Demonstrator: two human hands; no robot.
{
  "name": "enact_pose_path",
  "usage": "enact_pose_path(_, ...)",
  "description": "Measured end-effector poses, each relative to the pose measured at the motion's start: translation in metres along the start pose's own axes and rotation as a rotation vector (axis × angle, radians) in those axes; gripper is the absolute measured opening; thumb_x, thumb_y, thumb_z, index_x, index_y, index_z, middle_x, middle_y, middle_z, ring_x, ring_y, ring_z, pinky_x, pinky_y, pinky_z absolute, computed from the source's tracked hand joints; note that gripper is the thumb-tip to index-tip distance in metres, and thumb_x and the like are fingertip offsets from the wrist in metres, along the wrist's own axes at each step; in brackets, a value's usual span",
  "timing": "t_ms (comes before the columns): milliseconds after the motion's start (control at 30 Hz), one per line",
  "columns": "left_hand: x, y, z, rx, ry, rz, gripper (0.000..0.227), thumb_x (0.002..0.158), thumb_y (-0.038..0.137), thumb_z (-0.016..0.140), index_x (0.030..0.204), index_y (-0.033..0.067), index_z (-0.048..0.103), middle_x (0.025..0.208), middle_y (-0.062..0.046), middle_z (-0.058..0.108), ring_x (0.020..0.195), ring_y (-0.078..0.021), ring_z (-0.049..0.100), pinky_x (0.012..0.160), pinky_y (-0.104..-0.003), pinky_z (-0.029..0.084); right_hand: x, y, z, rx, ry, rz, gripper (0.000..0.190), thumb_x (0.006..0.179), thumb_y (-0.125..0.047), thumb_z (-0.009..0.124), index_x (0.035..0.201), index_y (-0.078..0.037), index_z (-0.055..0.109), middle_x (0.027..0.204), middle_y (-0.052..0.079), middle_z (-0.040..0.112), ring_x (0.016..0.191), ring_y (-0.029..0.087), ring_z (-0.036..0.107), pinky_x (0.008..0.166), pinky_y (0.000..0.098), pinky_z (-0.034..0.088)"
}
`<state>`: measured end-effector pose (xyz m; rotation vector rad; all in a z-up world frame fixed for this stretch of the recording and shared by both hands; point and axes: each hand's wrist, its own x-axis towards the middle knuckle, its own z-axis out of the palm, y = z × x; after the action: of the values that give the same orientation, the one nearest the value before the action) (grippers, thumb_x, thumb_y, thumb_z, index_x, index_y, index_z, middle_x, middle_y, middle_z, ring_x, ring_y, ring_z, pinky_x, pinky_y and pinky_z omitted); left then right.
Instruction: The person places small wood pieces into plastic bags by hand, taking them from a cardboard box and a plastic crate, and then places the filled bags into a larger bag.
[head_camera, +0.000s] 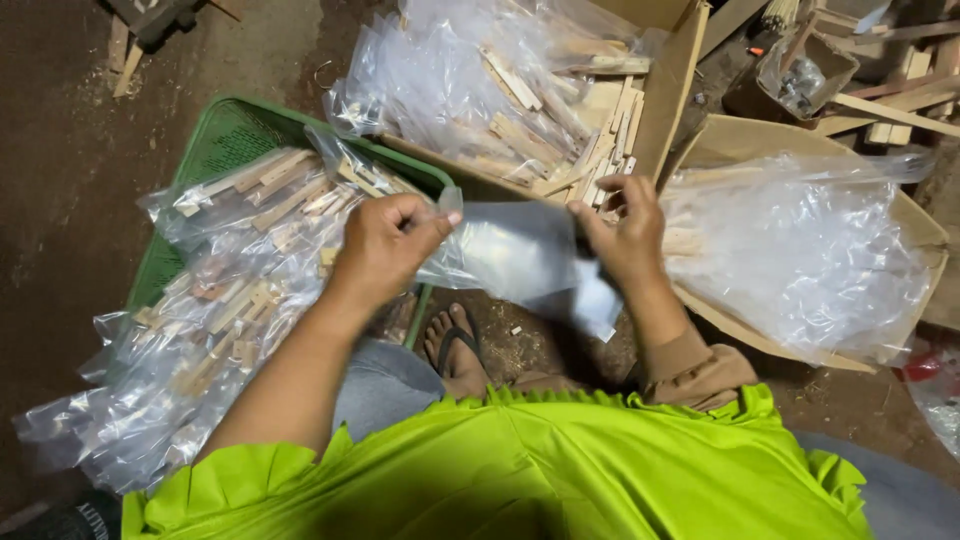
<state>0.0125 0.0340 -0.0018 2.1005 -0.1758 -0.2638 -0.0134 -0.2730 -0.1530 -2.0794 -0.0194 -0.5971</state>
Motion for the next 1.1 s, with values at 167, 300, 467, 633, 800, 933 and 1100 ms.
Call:
enact_pose_path(167,-0.029,-0.006,0.064,-0.019,-0.149,-0.080,0.038,0.085,0.029,0.081,0.057,0.0119,0.063,0.046,-0.002,0.055,0.049,-0.0139,0.049,0.049,-0.030,0.041,-0.056,-0.069,0.048,0.937,-0.458,0.361,0.044,0.082,-0.041,0.084,0.092,0.000,0.072,0.073,0.008,0.065,0.063,0.010,0.059,0.060,0.0259,0.054)
enact_pose_path(300,-0.023,-0.010,0.060,-0.209,-0.253,-0.181,0.053,0.090,0.045,0.078,0.051,0.0154,0.056,0.046,0.003,0.050,0.052,-0.0093,0.043,0.049,-0.025,0.036,-0.040,-0.117,0.023,0.965,-0.453,0.332,0.019,0.075,-0.007,0.089,0.084,0.003,0.075,0.073,0.009,0.068,0.066,0.010,0.055,0.067,0.0260,0.053)
enact_pose_path(467,-0.027,0.016,0.028,0.211,-0.101,0.062,0.030,0.096,0.035,0.071,0.075,0.0153,0.065,0.064,-0.011,0.059,0.067,-0.0276,0.061,0.059,-0.039,0.048,-0.031,-0.099,0.024,0.789,-0.191,0.243,0.020,0.083,0.008,0.074,0.070,-0.001,0.062,0.071,0.014,0.066,0.066,0.020,0.061,0.068,0.0305,0.051)
enact_pose_path(633,-0.040,0.044,0.044,-0.168,-0.061,-0.162,0.025,0.103,0.030,0.058,0.091,0.0171,0.077,0.069,0.002,0.068,0.075,-0.0073,0.058,0.069,-0.029,0.055,-0.034,-0.090,0.037,0.614,-0.292,0.190,0.019,0.072,0.012,0.064,0.070,-0.004,0.054,0.076,0.013,0.064,0.069,0.022,0.058,0.064,0.0325,0.048)
enact_pose_path(800,-0.040,0.035,0.049,0.048,-0.226,-0.200,0.032,0.076,0.029,0.081,0.090,0.0104,0.059,0.069,-0.014,0.069,0.078,-0.0365,0.073,0.068,-0.043,0.055,-0.004,-0.081,0.024,0.604,-0.416,0.293,0.017,0.075,0.010,0.061,0.081,-0.004,0.055,0.082,0.014,0.068,0.071,0.017,0.059,0.067,0.0325,0.051)
enact_pose_path(933,-0.024,0.031,0.042,0.218,-0.191,-0.072,0.011,0.090,0.019,0.064,0.096,0.0110,0.059,0.071,-0.021,0.069,0.078,-0.0451,0.072,0.064,-0.049,0.055,0.047,-0.059,0.023,0.652,-0.689,0.188,0.016,0.075,0.005,0.070,0.085,-0.004,0.061,0.077,0.004,0.062,0.075,0.015,0.058,0.070,0.0312,0.051)
enact_pose_path(1100,-0.006,0.035,0.017,0.479,0.098,0.073,0.021,0.102,0.026,0.050,0.112,0.0167,0.066,0.075,-0.020,0.072,0.074,-0.0445,0.073,0.066,-0.054,0.057,0.108,0.079,0.067,-0.313,-0.774,0.078,0.021,0.092,-0.019,0.073,0.105,-0.002,0.075,0.094,0.023,0.075,0.095,0.045,0.072,0.084,0.0534,0.054)
